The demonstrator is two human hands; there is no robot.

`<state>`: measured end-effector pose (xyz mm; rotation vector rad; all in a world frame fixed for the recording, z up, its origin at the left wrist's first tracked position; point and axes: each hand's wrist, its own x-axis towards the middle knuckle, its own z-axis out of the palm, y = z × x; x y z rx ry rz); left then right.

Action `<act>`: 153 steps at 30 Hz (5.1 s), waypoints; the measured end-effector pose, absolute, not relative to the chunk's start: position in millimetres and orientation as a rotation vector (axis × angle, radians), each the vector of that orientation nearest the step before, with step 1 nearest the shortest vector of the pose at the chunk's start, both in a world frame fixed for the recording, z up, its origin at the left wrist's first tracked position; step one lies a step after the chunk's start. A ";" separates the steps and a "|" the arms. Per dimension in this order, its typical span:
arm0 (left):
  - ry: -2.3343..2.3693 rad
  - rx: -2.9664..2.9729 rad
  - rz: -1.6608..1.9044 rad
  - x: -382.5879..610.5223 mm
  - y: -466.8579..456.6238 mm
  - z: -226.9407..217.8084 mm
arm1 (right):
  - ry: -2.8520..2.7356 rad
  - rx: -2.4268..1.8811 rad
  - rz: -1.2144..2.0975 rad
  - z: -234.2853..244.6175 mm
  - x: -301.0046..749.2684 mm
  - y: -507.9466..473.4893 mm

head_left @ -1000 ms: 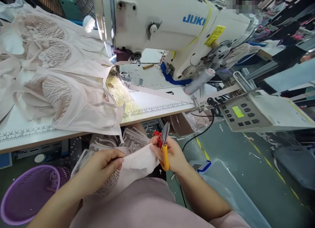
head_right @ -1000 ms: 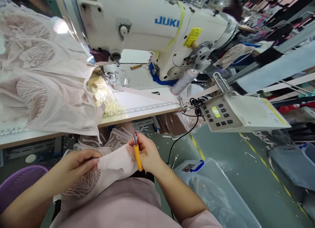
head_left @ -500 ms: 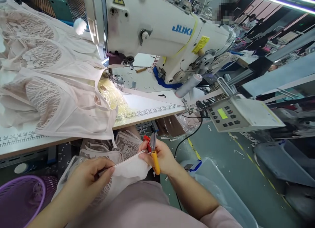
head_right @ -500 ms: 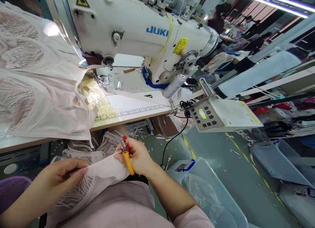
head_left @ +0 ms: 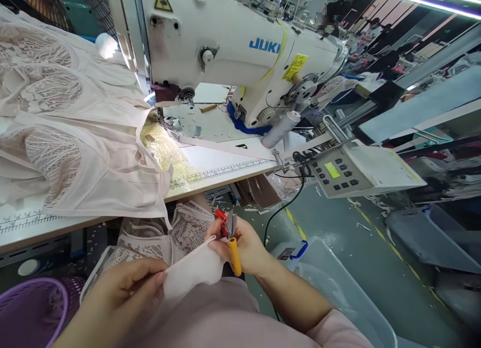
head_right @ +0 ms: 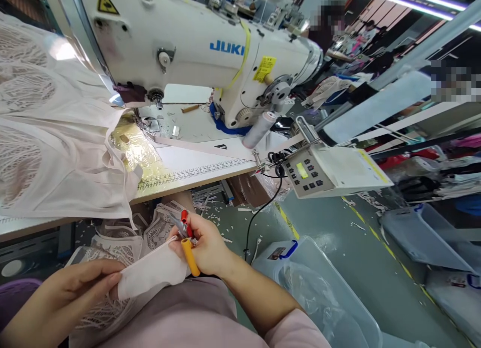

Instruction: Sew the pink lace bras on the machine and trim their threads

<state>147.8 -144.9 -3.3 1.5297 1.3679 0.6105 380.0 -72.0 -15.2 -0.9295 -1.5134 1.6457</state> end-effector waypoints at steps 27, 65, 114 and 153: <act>1.312 0.891 0.729 180.2 -125.3 -13.1 | -1.562 -1.200 1.800 -13.7 380.0 -79.0; 1.298 0.691 0.830 189.4 -127.2 -1.7 | -3.188 -0.744 1.472 26.7 411.5 -8.7; 1.351 0.945 0.940 179.3 -127.9 2.0 | -2.973 -0.851 1.174 25.0 426.6 -27.3; 1.381 0.980 1.001 182.3 -124.7 2.9 | -2.374 -1.003 1.222 18.0 425.5 -43.0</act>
